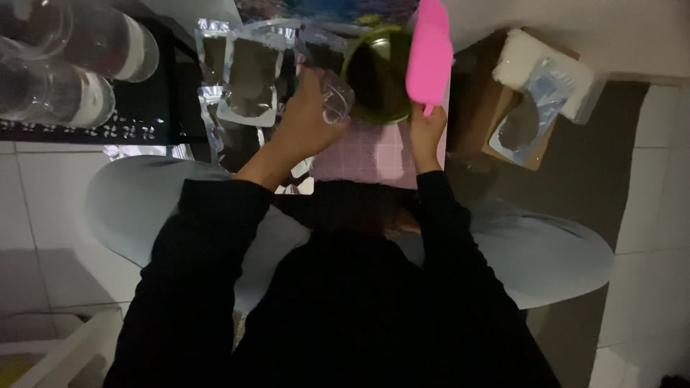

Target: Filling small silver pouches with dark material using a pink plastic scoop

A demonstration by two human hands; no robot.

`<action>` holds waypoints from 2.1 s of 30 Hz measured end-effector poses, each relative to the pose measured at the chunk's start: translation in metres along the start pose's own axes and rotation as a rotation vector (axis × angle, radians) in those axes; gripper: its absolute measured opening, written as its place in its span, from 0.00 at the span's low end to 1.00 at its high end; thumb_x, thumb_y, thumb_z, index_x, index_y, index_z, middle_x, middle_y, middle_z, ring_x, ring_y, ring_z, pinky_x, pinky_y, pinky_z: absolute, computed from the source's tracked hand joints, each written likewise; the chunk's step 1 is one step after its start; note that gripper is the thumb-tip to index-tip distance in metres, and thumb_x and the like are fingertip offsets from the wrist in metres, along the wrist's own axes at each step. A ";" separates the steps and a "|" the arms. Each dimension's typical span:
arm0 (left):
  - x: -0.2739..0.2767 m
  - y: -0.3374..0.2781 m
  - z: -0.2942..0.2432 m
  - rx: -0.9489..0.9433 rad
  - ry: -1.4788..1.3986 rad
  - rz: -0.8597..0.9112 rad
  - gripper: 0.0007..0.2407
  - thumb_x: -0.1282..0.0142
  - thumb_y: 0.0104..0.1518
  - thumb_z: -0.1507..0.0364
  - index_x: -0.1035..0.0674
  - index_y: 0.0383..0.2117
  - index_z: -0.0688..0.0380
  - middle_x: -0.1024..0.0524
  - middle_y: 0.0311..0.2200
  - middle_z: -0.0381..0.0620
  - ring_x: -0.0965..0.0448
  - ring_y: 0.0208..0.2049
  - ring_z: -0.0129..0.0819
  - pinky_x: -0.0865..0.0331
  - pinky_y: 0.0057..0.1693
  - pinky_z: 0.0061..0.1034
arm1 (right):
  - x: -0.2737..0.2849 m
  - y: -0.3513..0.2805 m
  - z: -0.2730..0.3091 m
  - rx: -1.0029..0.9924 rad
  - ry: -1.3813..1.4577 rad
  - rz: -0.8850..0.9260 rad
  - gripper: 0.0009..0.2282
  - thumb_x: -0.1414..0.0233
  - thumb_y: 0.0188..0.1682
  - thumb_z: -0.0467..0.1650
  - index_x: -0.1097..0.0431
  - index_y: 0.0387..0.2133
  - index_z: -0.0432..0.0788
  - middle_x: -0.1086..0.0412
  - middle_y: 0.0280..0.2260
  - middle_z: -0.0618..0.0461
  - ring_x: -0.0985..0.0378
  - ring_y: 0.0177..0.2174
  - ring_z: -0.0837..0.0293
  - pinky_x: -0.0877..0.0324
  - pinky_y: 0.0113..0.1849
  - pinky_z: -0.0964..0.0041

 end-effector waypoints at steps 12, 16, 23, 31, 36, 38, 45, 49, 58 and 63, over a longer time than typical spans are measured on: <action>-0.010 0.012 0.018 -0.167 0.070 -0.089 0.29 0.35 0.51 0.68 0.39 0.56 0.63 0.32 0.51 0.61 0.25 0.52 0.60 0.29 0.45 0.46 | 0.005 -0.017 0.031 -0.255 0.106 0.045 0.15 0.42 0.53 0.40 0.38 0.20 0.52 0.41 0.21 0.64 0.40 0.26 0.68 0.44 0.30 0.70; -0.006 0.005 0.006 -0.056 0.063 -0.026 0.33 0.32 0.50 0.64 0.41 0.58 0.62 0.29 0.53 0.59 0.23 0.53 0.58 0.27 0.49 0.45 | 0.044 -0.014 0.026 -0.171 -0.048 0.059 0.08 0.38 0.50 0.39 0.23 0.30 0.49 0.29 0.24 0.62 0.34 0.26 0.68 0.38 0.30 0.70; 0.006 0.001 -0.005 -0.293 0.056 -0.144 0.31 0.34 0.52 0.68 0.38 0.58 0.71 0.31 0.52 0.71 0.28 0.53 0.70 0.31 0.53 0.56 | 0.140 0.025 0.117 0.167 -0.277 0.281 0.14 0.55 0.67 0.36 0.33 0.31 0.43 0.36 0.24 0.51 0.33 0.28 0.56 0.39 0.34 0.60; 0.001 0.023 0.014 -0.456 0.249 -0.259 0.33 0.31 0.53 0.66 0.37 0.62 0.67 0.33 0.56 0.61 0.31 0.56 0.58 0.39 0.60 0.47 | 0.099 0.070 0.166 0.516 -0.955 0.607 0.18 0.51 0.63 0.46 0.27 0.28 0.51 0.28 0.22 0.54 0.25 0.26 0.49 0.41 0.26 0.54; 0.010 0.023 -0.007 -0.216 0.262 -0.158 0.43 0.21 0.40 0.69 0.37 0.64 0.67 0.33 0.59 0.62 0.32 0.60 0.59 0.34 0.60 0.47 | 0.064 0.082 0.130 0.763 -1.038 0.567 0.31 0.49 0.64 0.42 0.51 0.10 0.49 0.54 0.12 0.56 0.49 0.14 0.57 0.55 0.22 0.55; 0.007 0.028 0.015 -0.340 0.259 -0.202 0.40 0.24 0.44 0.68 0.37 0.63 0.70 0.33 0.58 0.64 0.32 0.59 0.60 0.35 0.61 0.47 | 0.052 0.080 0.135 0.745 -0.958 0.588 0.25 0.48 0.61 0.38 0.46 0.13 0.48 0.47 0.14 0.56 0.43 0.15 0.55 0.51 0.21 0.55; 0.021 0.029 -0.015 -0.457 0.293 -0.233 0.23 0.30 0.44 0.73 0.27 0.45 0.67 0.28 0.39 0.55 0.27 0.41 0.53 0.35 0.45 0.44 | 0.034 0.080 0.129 0.625 -0.751 0.678 0.23 0.47 0.62 0.34 0.44 0.14 0.46 0.46 0.13 0.52 0.41 0.16 0.53 0.53 0.20 0.57; 0.016 0.033 -0.004 -0.453 0.341 -0.207 0.36 0.29 0.46 0.68 0.36 0.63 0.69 0.34 0.56 0.61 0.34 0.61 0.62 0.40 0.62 0.49 | 0.046 0.084 0.130 0.661 -0.693 0.631 0.13 0.50 0.53 0.32 0.25 0.19 0.47 0.30 0.19 0.54 0.29 0.20 0.55 0.42 0.20 0.58; 0.017 0.038 -0.009 -0.414 0.335 -0.203 0.32 0.29 0.46 0.69 0.32 0.58 0.64 0.33 0.53 0.59 0.32 0.55 0.60 0.44 0.58 0.48 | 0.094 0.094 0.093 0.306 -0.439 0.544 0.14 0.46 0.52 0.28 0.41 0.17 0.43 0.51 0.18 0.58 0.47 0.26 0.67 0.50 0.29 0.64; 0.015 0.038 -0.017 -0.371 0.333 -0.214 0.33 0.32 0.41 0.69 0.29 0.57 0.69 0.26 0.50 0.61 0.28 0.52 0.61 0.42 0.57 0.48 | 0.105 0.089 0.073 0.207 -0.191 0.501 0.22 0.41 0.58 0.33 0.48 0.18 0.48 0.53 0.22 0.63 0.51 0.28 0.67 0.55 0.30 0.67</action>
Point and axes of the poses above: each hand's wrist, its own y-axis towards the middle knuckle, its own x-axis out of the back of the hand, z = x × y, the point moved 3 cm from there along y, towards the middle knuckle
